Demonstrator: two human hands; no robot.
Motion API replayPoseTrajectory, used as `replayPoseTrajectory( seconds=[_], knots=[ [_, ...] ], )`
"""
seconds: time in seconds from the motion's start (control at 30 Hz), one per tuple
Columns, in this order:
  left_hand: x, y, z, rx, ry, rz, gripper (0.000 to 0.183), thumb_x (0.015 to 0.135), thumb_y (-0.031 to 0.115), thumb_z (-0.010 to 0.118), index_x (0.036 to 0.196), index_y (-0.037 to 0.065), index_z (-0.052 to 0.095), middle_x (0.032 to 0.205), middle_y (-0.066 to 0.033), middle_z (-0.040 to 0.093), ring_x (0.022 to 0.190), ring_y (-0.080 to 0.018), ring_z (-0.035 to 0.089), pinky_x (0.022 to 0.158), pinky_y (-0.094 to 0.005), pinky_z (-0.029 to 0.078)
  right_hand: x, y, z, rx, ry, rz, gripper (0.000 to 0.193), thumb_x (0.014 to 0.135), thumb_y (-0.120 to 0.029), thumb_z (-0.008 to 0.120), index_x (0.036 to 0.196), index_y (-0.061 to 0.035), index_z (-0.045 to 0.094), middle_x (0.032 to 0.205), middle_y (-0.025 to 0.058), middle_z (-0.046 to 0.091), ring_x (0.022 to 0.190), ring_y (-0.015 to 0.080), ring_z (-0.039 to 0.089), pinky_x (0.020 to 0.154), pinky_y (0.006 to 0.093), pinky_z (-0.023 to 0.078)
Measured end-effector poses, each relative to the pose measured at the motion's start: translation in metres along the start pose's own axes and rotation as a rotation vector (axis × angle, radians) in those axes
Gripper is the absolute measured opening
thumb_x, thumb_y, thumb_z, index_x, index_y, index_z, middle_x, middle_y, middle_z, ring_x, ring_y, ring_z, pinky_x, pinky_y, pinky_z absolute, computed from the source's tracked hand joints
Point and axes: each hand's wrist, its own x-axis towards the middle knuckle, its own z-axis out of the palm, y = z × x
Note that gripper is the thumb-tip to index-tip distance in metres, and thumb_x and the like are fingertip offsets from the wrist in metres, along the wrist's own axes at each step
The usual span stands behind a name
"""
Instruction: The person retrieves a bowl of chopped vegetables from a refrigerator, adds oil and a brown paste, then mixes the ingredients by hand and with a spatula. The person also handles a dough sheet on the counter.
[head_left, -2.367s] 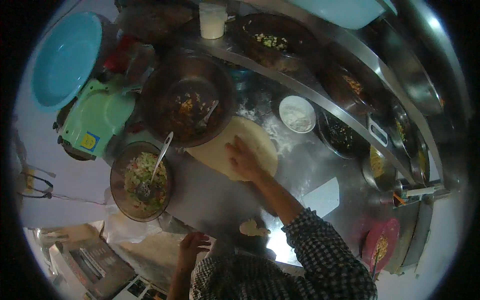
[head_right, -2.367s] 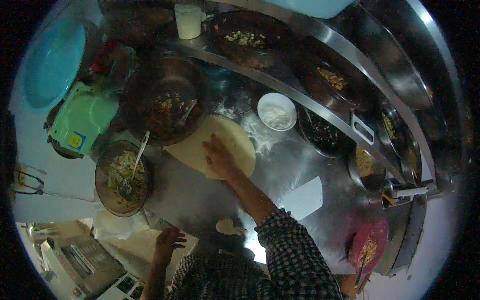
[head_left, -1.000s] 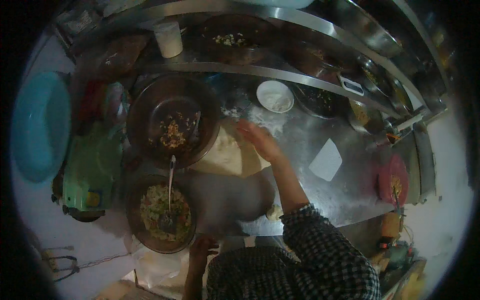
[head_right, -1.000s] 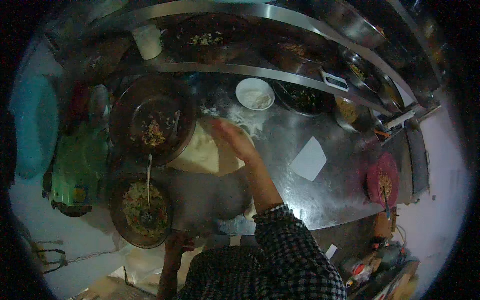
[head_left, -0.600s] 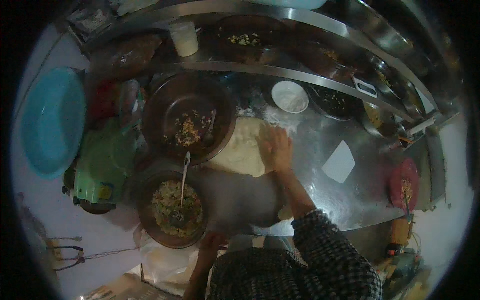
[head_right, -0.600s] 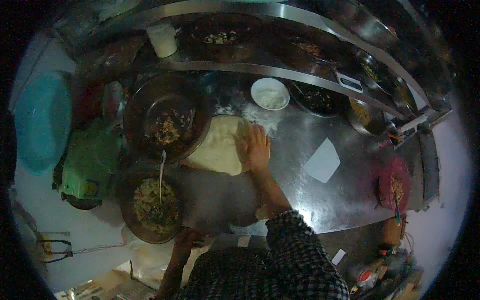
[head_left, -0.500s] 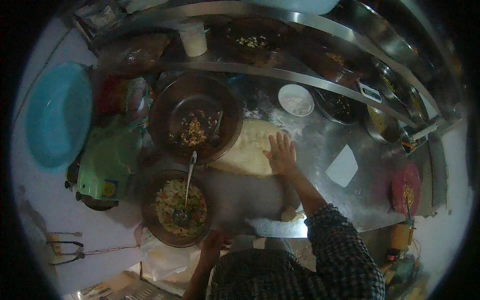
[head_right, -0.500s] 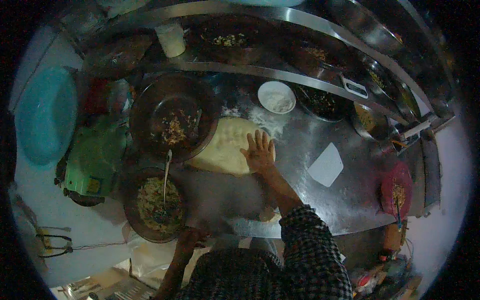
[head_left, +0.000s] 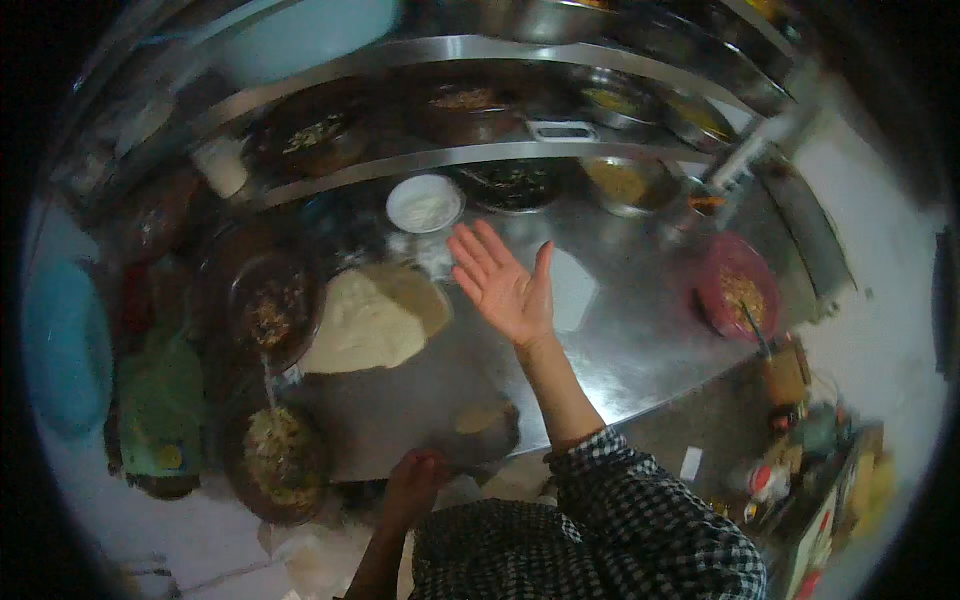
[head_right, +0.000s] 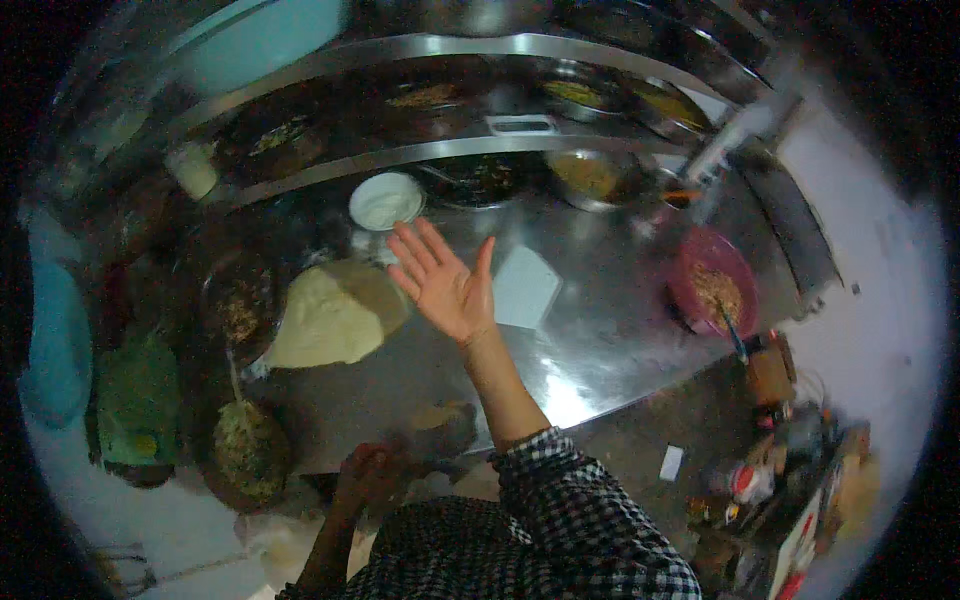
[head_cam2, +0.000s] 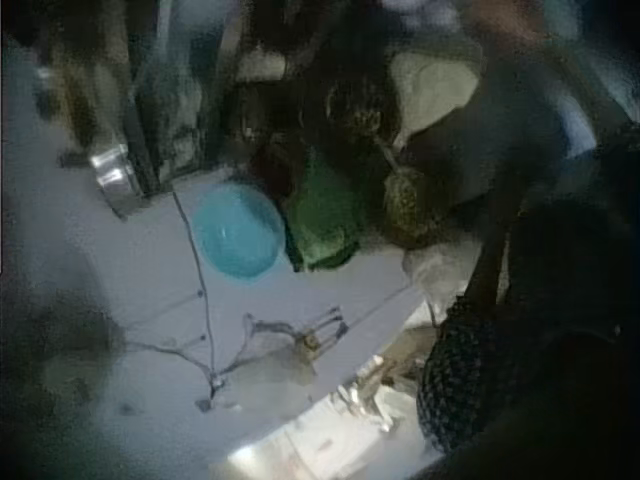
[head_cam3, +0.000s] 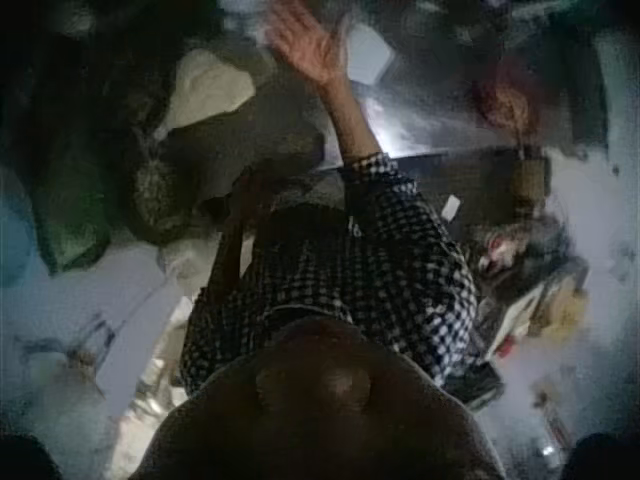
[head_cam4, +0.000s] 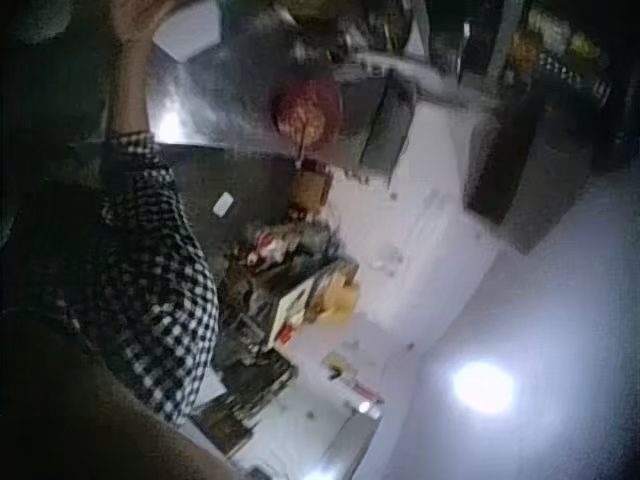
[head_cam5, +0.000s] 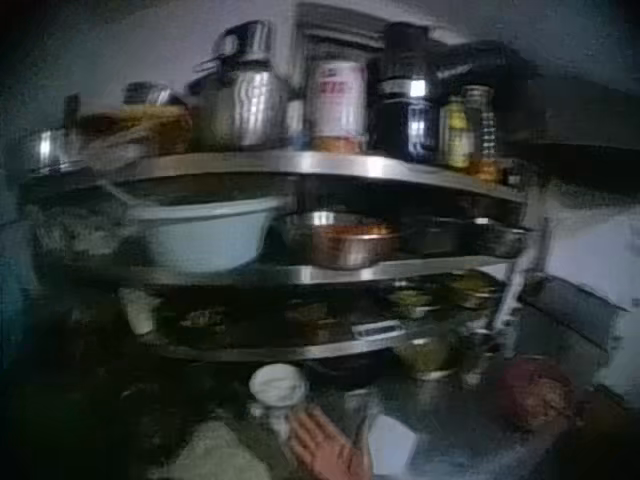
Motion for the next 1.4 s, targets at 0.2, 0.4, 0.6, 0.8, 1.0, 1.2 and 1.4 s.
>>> replayPoseTrajectory(
  seconds=[0.2, 0.4, 0.6, 0.8, 1.0, 1.2, 1.4],
  knots=[
    [0.032, 0.021, 0.12, 0.108, -0.18, -0.133, 0.027, 0.099, 0.025, 0.055, 0.113, 0.003, 0.06, 0.098, -0.0066, 0.065, 0.086, -0.0128, 0.062, 0.07, -0.0305, 0.051, -0.177, -0.124, 0.04, -0.313, 0.169, 0.015, 0.077, 0.093, -0.062, 0.042, 0.146, -0.0057, 0.033, 0.152, 0.0182, 0.032, 0.138, 0.0364, 0.033, 0.11, 0.0531, 0.033],
    [0.08, 0.071, 0.094, 0.403, 0.267, 0.307, 0.02, 0.095, 0.016, 0.058, 0.111, 0.005, 0.063, 0.08, -0.0004, 0.062, 0.064, -0.0076, 0.052, 0.058, -0.0239, 0.044, -0.386, -0.24, 0.019, -0.729, 0.928, -0.234, 0.053, 0.097, -0.046, 0.05, 0.136, -0.0106, 0.048, 0.134, 0.0067, 0.052, 0.111, 0.0196, 0.055, 0.09, 0.0329, 0.046],
    [0.196, 0.115, -0.126, 0.912, 0.674, 0.508, 0.008, 0.084, 0.008, 0.064, 0.087, 0.003, 0.07, 0.076, -0.0082, 0.065, 0.066, -0.0183, 0.059, 0.065, -0.0312, 0.049, -0.52, -0.218, 0.022, -0.53, 1.137, -0.653, 0.043, 0.1, -0.04, 0.048, 0.133, -0.0128, 0.051, 0.124, 0.0034, 0.057, 0.104, 0.0173, 0.057, 0.08, 0.0314, 0.048],
    [0.312, 0.085, -0.226, 1.218, 0.874, 0.07, 0.013, 0.083, 0.013, 0.065, 0.078, 0.003, 0.073, 0.088, -0.0173, 0.069, 0.076, -0.0322, 0.065, 0.072, -0.0407, 0.054, -0.476, -0.147, 0.029, -0.658, 1.264, -0.531, 0.04, 0.1, -0.039, 0.048, 0.128, -0.0105, 0.054, 0.111, 0.0043, 0.062, 0.097, 0.0162, 0.06, 0.074, 0.0298, 0.051],
    [0.342, 0.07, -0.239, 1.103, 0.884, 0.004, 0.023, 0.087, 0.019, 0.063, 0.103, 0.004, 0.071, 0.105, -0.0225, 0.067, 0.095, -0.0405, 0.064, 0.084, -0.0477, 0.052, -0.412, -0.106, 0.033, -0.701, 1.163, -0.389, 0.037, 0.1, -0.037, 0.048, 0.123, -0.01, 0.057, 0.106, 0.0023, 0.062, 0.093, 0.0157, 0.059, 0.075, 0.0283, 0.049],
    [0.357, 0.062, -0.249, 1.233, 0.809, -0.183, 0.033, 0.082, 0.018, 0.072, 0.106, -0.003, 0.065, 0.106, -0.0235, 0.066, 0.101, -0.0394, 0.063, 0.085, -0.0475, 0.053, -0.382, -0.096, 0.035, -0.711, 1.12, -0.392, 0.033, 0.098, -0.034, 0.052, 0.117, -0.0089, 0.058, 0.094, -0.0002, 0.059, 0.088, 0.0159, 0.059, 0.071, 0.0265, 0.048],
    [0.353, 0.063, -0.247, 1.047, 0.894, -0.091, 0.021, 0.08, 0.019, 0.07, 0.092, 0.002, 0.07, 0.095, -0.0247, 0.067, 0.093, -0.0415, 0.064, 0.082, -0.0467, 0.053, -0.373, -0.102, 0.038, -0.737, 1.192, -0.431, 0.027, 0.097, -0.032, 0.054, 0.11, -0.0086, 0.059, 0.088, -0.0011, 0.056, 0.087, 0.0151, 0.057, 0.074, 0.0292, 0.047]
  ],
)
